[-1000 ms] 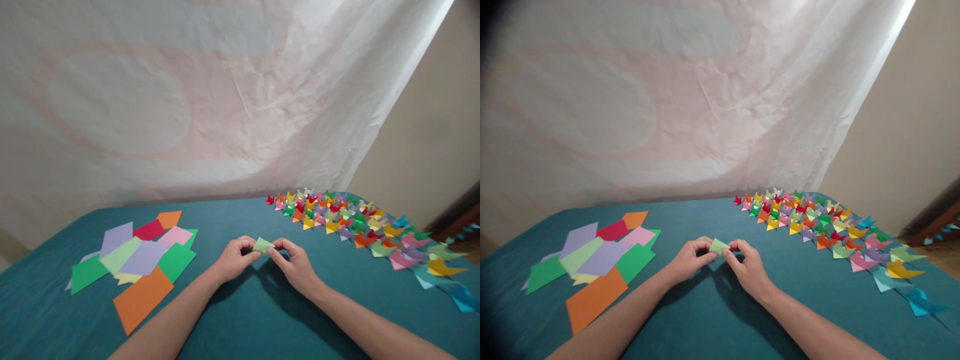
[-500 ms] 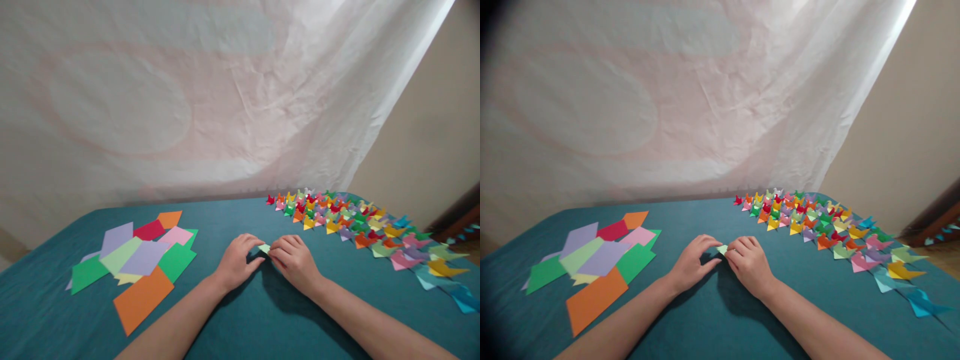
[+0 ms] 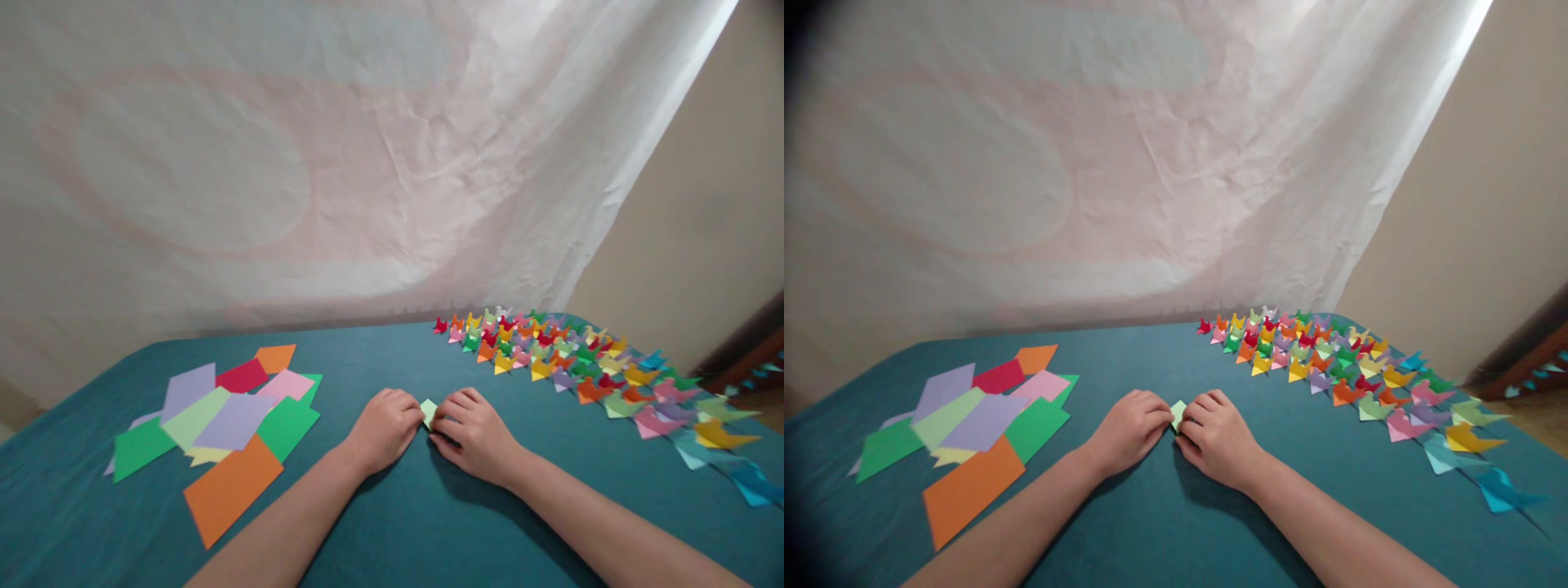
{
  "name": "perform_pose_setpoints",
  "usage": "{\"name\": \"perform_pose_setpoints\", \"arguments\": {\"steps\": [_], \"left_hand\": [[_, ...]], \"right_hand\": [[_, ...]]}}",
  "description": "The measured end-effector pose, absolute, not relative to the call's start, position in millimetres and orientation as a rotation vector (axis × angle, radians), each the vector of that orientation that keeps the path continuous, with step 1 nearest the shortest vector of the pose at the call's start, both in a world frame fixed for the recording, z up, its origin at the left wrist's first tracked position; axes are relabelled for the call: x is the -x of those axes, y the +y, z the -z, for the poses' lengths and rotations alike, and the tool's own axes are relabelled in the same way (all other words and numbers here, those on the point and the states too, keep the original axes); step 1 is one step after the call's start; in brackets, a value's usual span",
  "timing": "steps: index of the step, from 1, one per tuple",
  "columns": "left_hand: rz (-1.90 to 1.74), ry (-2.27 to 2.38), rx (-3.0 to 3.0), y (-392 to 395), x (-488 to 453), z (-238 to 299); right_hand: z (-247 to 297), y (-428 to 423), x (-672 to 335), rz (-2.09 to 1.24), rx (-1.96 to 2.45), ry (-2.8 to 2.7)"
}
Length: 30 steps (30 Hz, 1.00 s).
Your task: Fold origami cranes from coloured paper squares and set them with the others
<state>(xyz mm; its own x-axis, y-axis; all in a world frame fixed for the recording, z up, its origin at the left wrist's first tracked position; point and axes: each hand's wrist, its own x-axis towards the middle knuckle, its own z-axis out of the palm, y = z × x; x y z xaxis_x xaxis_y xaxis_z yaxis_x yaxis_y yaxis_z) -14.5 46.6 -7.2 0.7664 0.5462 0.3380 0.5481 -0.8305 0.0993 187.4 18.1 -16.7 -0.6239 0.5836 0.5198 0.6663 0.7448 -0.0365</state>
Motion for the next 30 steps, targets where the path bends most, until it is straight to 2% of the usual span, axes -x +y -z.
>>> {"name": "perform_pose_setpoints", "arguments": {"steps": [9,14,16,22,30], "left_hand": [[0.568,-0.85,3.042,48,17,6],[0.563,-0.853,3.045,49,17,9],[0.564,-0.857,3.039,49,17,9],[0.591,-0.858,3.005,50,16,10],[0.568,-0.854,3.003,49,14,8]], "right_hand": [[14,28,-207,0.016,1.171,-2.244],[25,38,-211,-0.513,1.295,-1.968],[28,39,-210,-0.609,1.326,-1.898],[28,37,-208,-0.409,1.453,-1.909],[32,35,-204,-0.359,1.515,-1.968]]}}
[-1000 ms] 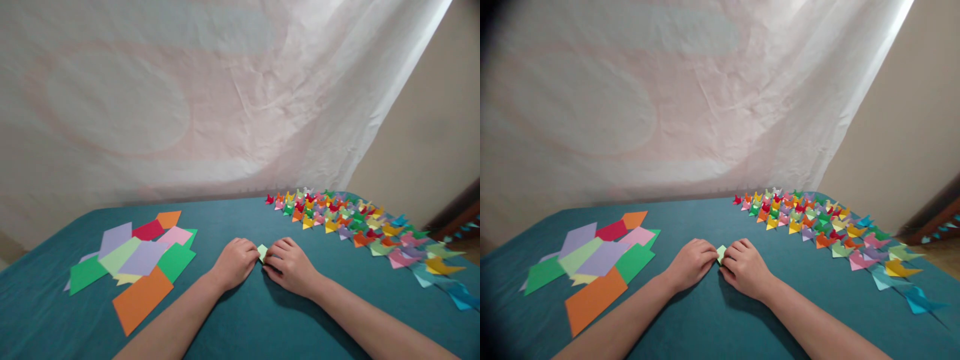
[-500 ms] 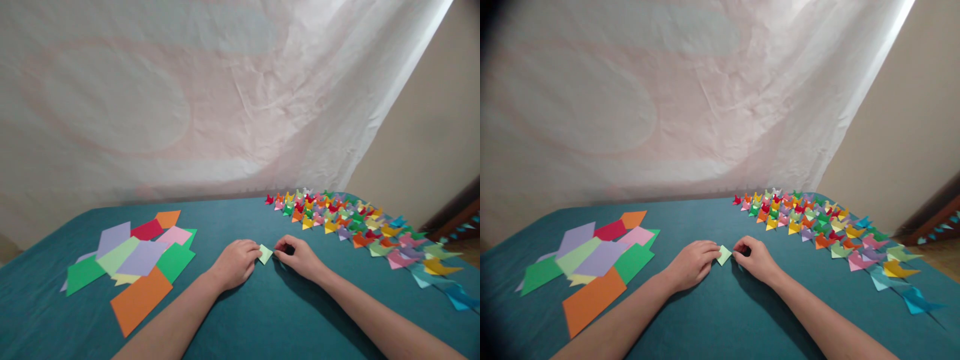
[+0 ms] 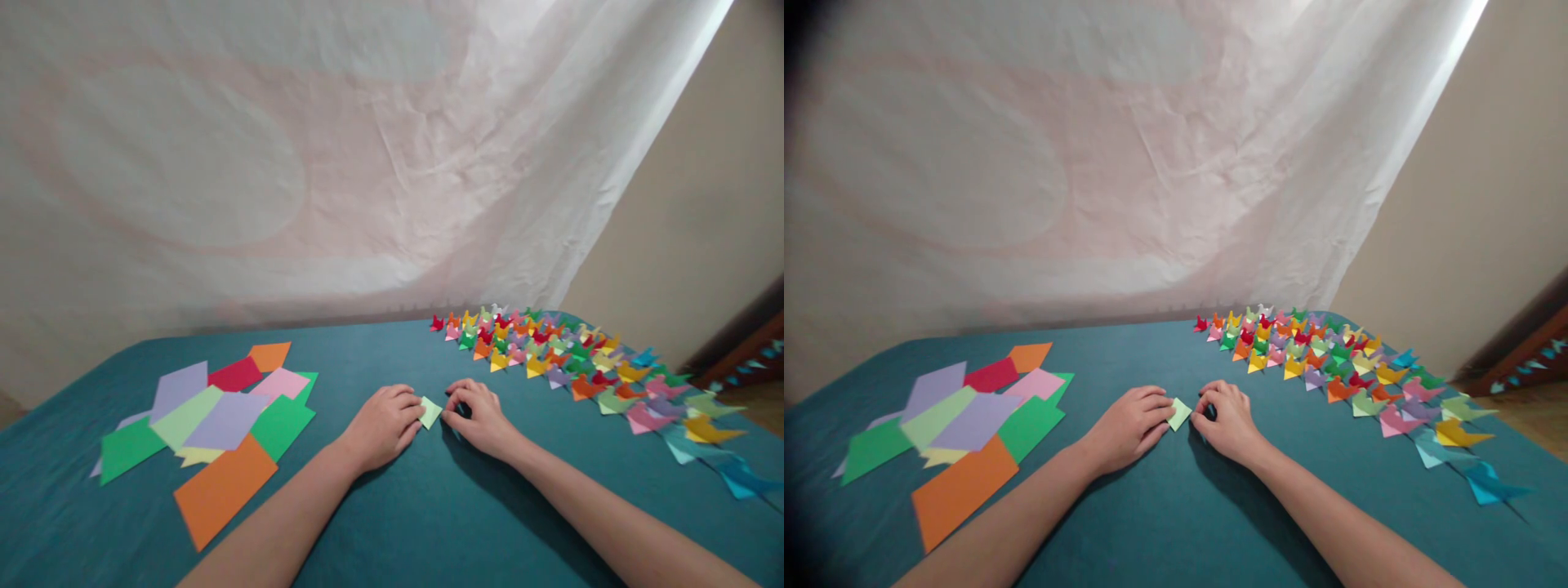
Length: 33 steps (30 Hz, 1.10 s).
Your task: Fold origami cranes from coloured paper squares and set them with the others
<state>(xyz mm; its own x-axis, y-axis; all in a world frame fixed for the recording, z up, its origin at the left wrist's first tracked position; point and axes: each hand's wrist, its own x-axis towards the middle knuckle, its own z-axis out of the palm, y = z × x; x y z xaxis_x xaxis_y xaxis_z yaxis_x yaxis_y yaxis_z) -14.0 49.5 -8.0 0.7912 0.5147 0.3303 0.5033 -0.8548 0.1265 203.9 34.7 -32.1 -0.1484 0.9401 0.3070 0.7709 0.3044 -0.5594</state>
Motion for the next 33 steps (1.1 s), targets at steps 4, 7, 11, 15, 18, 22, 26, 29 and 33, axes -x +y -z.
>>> {"name": "perform_pose_setpoints", "arguments": {"steps": [4,7,11,15,18,22,26,29,33], "left_hand": [[-0.566,0.841,-2.943,49.9,13.8,8.6],[-0.573,0.837,-2.944,50.1,13.7,9.3],[-0.586,0.817,-2.948,50.2,13.4,10.6],[-0.615,0.805,-2.947,49.9,13.8,11.0],[-0.618,0.803,-2.947,49.7,14.2,10.8],[-0.605,0.808,-2.951,49.8,14.1,10.7],[-0.588,0.809,-2.96,49.3,13.5,10.2],[-0.604,0.804,-2.957,48.9,13.3,9.6],[-0.606,0.804,-2.955,48.7,13.5,9.0]], "right_hand": [[33.8,35.8,-204.6,-0.334,1.515,-1.983],[34.2,36.5,-204.8,-0.322,1.516,-1.991],[34.3,36.1,-203.8,-0.307,1.525,-1.991],[33.9,35.2,-203.1,-0.264,1.525,-1.996],[33.5,35.4,-203.6,-0.277,1.513,-2.005],[33.3,36.0,-204.3,-0.308,1.516,-2.001],[33.7,36.4,-204.2,-0.299,1.512,-2.008],[34.1,36.8,-204.2,-0.298,1.511,-2.008],[34.2,36.6,-204.0,-0.296,1.477,-2.008]]}}
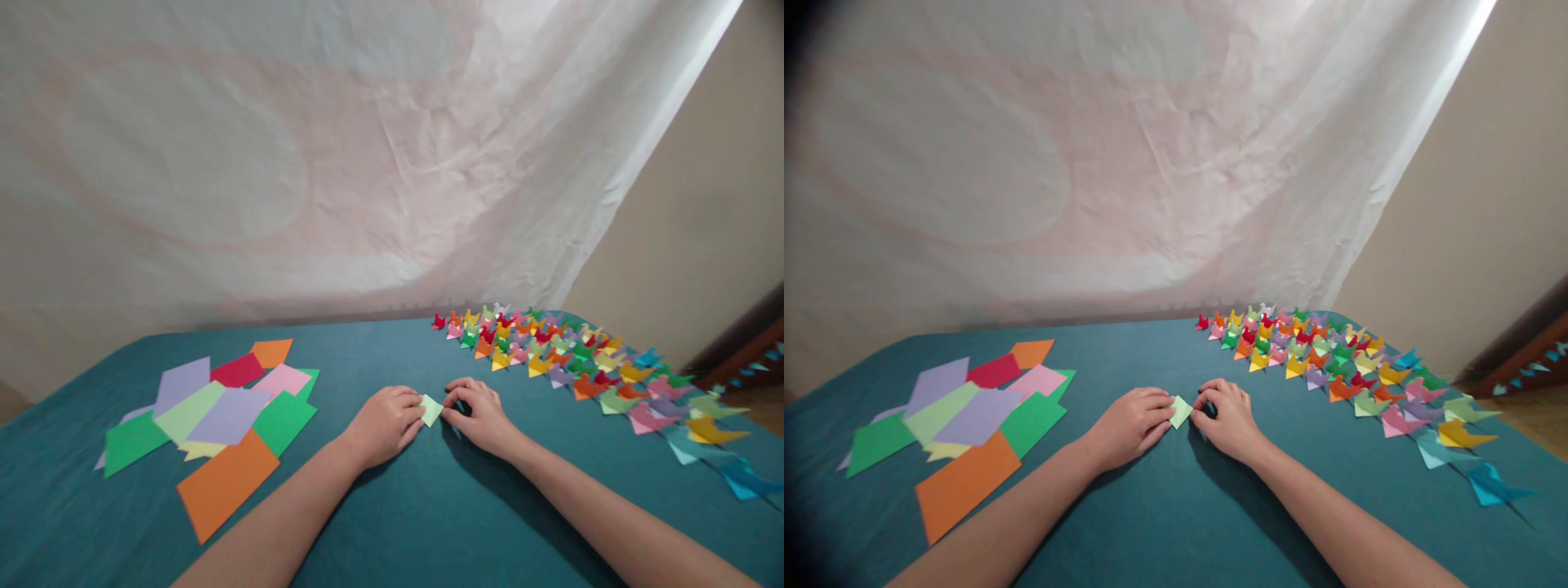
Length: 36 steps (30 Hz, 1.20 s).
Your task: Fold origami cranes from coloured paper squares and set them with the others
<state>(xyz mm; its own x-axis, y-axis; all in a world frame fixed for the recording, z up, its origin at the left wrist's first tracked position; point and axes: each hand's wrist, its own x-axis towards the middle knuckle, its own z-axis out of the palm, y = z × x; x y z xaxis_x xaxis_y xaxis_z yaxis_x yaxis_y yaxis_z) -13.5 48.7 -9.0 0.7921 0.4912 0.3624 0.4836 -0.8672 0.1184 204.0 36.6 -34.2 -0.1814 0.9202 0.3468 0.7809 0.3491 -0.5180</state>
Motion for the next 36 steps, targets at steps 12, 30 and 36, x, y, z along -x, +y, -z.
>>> {"name": "perform_pose_setpoints", "arguments": {"steps": [12,30,36], "left_hand": [[-0.552,0.823,-2.955,48,14,8],[-0.537,0.827,-2.932,47,14,6],[-0.537,0.873,-2.873,46,13,4]], "right_hand": [[31,35,-203,-0.32,1.518,-2.009],[29,33,-192,-0.32,1.643,-1.947],[29,28,-190,-0.253,1.552,-1.982]]}}
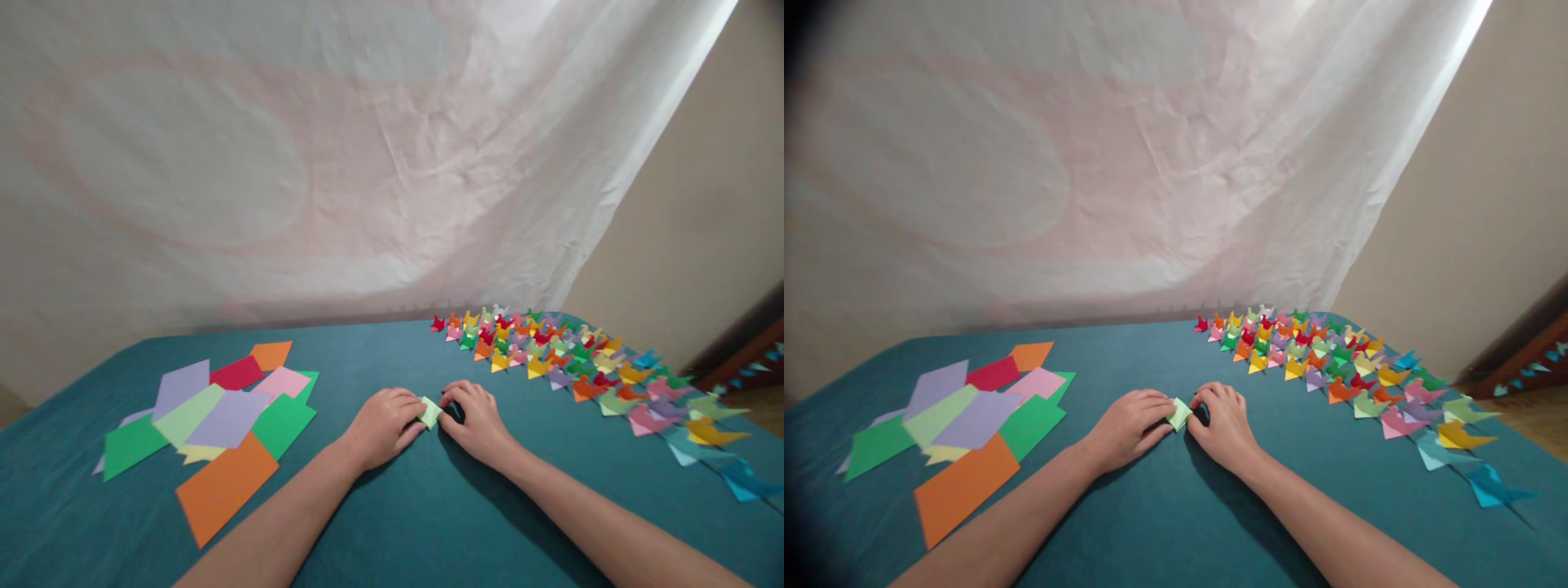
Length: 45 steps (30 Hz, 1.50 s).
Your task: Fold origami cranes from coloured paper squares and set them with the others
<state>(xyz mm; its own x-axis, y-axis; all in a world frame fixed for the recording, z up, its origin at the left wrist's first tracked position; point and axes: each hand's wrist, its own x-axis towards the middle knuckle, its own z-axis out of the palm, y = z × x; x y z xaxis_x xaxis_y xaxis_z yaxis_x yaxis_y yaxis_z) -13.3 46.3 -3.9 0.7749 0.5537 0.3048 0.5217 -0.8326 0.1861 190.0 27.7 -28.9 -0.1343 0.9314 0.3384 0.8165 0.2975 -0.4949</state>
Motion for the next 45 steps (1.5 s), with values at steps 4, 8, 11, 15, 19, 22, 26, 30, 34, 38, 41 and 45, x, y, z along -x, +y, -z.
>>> {"name": "perform_pose_setpoints", "arguments": {"steps": [4,8,11,15,19,22,26,30,34,38,41,45], "left_hand": [[-0.56,0.938,-2.84,46,13,6],[-0.592,0.982,-2.809,47,13,9],[-0.62,0.989,-2.786,47,13,10],[-0.633,0.983,-2.767,47,14,10],[-0.635,0.985,-2.749,46,13,9],[-0.644,1.019,-2.726,45,12,9],[-0.658,1.1,-2.676,43,8,9],[-0.653,1.204,-2.621,42,2,9],[-0.622,1.305,-2.585,42,-3,9],[-0.637,1.35,-2.565,42,-7,9],[-0.677,1.359,-2.563,42,-7,10],[-0.694,1.351,-2.565,41,-7,13]], "right_hand": [[30,26,-189,-0.243,1.514,-1.999],[30,26,-188,-0.239,1.496,-2.004],[28,25,-188,-0.229,1.491,-2.005],[25,24,-186,-0.206,1.475,-2.02],[25,24,-185,-0.198,1.469,-2.046],[25,24,-184,-0.2,1.469,-2.048],[24,24,-184,-0.202,1.464,-2.035],[24,25,-184,-0.2,1.466,-2.033],[24,26,-185,-0.222,1.469,-2.029],[23,26,-186,-0.254,1.467,-2.026],[24,25,-187,-0.28,1.458,-2.019],[25,25,-189,-0.314,1.434,-2.013]]}}
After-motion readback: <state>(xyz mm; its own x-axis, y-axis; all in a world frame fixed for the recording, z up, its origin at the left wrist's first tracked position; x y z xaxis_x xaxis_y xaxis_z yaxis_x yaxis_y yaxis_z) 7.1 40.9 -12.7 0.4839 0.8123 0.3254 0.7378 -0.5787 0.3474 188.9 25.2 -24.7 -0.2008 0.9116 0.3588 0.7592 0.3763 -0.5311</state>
